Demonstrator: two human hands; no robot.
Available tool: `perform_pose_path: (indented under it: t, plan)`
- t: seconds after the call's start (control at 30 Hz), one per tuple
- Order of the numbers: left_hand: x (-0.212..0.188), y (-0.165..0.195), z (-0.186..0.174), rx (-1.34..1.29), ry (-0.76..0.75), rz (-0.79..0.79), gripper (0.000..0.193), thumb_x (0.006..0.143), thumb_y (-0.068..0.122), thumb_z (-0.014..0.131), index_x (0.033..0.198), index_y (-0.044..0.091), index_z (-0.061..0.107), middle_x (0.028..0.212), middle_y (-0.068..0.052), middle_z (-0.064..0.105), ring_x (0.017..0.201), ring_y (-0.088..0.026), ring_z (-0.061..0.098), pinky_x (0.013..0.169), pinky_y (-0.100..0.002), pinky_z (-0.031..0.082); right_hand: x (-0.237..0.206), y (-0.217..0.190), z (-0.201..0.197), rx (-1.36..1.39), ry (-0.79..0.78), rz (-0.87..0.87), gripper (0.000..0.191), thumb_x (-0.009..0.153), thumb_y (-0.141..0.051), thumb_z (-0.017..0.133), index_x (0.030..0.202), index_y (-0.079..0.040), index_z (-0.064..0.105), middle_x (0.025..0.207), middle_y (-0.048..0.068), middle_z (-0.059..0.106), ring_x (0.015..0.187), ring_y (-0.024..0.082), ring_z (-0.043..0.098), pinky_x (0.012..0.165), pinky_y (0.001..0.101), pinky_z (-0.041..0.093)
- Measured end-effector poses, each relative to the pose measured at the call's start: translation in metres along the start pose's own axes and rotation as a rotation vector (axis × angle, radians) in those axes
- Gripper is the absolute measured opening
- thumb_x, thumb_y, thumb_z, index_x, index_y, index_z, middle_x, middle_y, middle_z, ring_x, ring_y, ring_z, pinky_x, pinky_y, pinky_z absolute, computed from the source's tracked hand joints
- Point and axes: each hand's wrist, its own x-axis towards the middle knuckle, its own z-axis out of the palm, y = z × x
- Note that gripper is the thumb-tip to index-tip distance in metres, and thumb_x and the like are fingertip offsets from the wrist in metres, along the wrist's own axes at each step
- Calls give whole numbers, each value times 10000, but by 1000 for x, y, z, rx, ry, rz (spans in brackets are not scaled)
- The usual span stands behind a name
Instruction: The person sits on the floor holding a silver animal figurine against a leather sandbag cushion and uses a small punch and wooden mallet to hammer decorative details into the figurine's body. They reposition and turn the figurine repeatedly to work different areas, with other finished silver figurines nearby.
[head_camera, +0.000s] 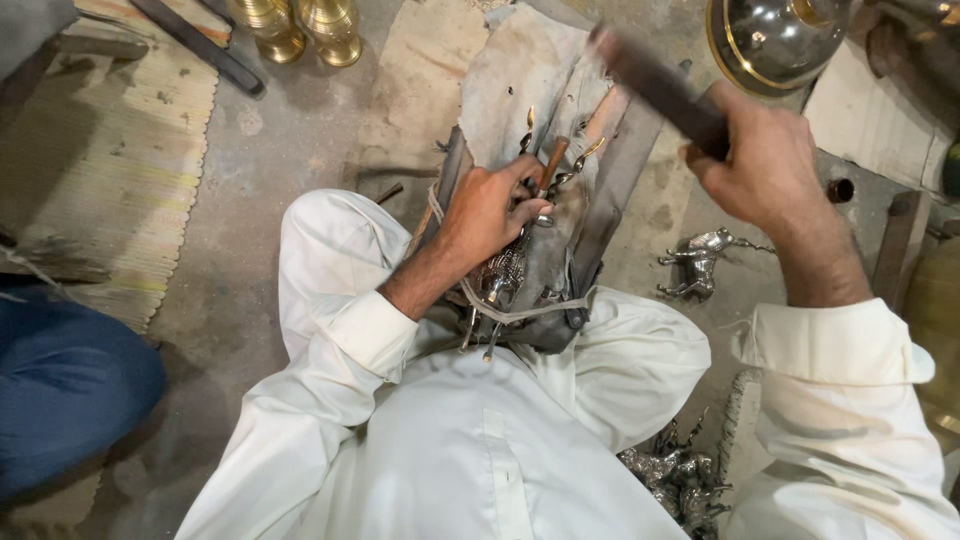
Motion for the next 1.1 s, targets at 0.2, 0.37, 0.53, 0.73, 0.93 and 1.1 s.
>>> perform_pose_path:
  t: [0.2, 0.37, 0.53, 0.73, 0.93, 1.1]
  plan:
    - [0, 3, -1, -27, -32, -65, 312, 887, 117, 783, 1160, 70, 640, 844, -160, 760, 841, -324, 770, 670, -402, 555, -5, 4, -2, -92, -25, 66, 344, 943, -301, 797, 1169, -94, 640, 852, 148, 708, 814, 411, 678, 743, 520, 502]
    - [3, 5, -3, 72, -84, -32, 279, 872, 149, 821, 1103, 69, 686, 849, -171, 766, 808, -363, 736, 678, -436, 526, -10, 6, -4, -176, -29, 23, 318, 927, -266, 778, 1194, -137, 663, 868, 134, 715, 819, 394, 688, 743, 518, 511]
    - [6, 7, -3, 17, -80, -56, 273, 881, 111, 790, 1118, 44, 672, 868, -158, 771, 838, -317, 770, 720, -411, 556, -9, 4, -7, -260, -121, -57, 388, 821, -168, 753, 1201, -176, 676, 830, 113, 729, 791, 353, 718, 762, 494, 531]
    - [3, 9, 0, -74, -58, -57, 317, 839, 75, 817, 1096, 4, 646, 942, -170, 772, 904, -281, 789, 721, -387, 582, -8, 2, -13, -21, -36, 23, 350, 906, -241, 763, 1204, -132, 616, 881, 106, 728, 821, 347, 717, 762, 483, 540]
    - [3, 8, -1, -72, -92, -93, 295, 852, 42, 777, 1121, 17, 658, 925, -166, 779, 894, -269, 796, 723, -373, 577, -5, 5, -15, -150, -23, 28, 328, 912, -251, 775, 1202, -145, 667, 854, 128, 713, 802, 381, 698, 729, 510, 525]
    - [3, 6, -1, -37, -119, -101, 295, 870, 72, 796, 1133, 25, 670, 892, -169, 779, 860, -290, 783, 717, -380, 560, -6, 3, -14, -343, -112, -64, 419, 821, -181, 747, 1237, -192, 692, 833, 114, 731, 807, 359, 717, 706, 498, 533]
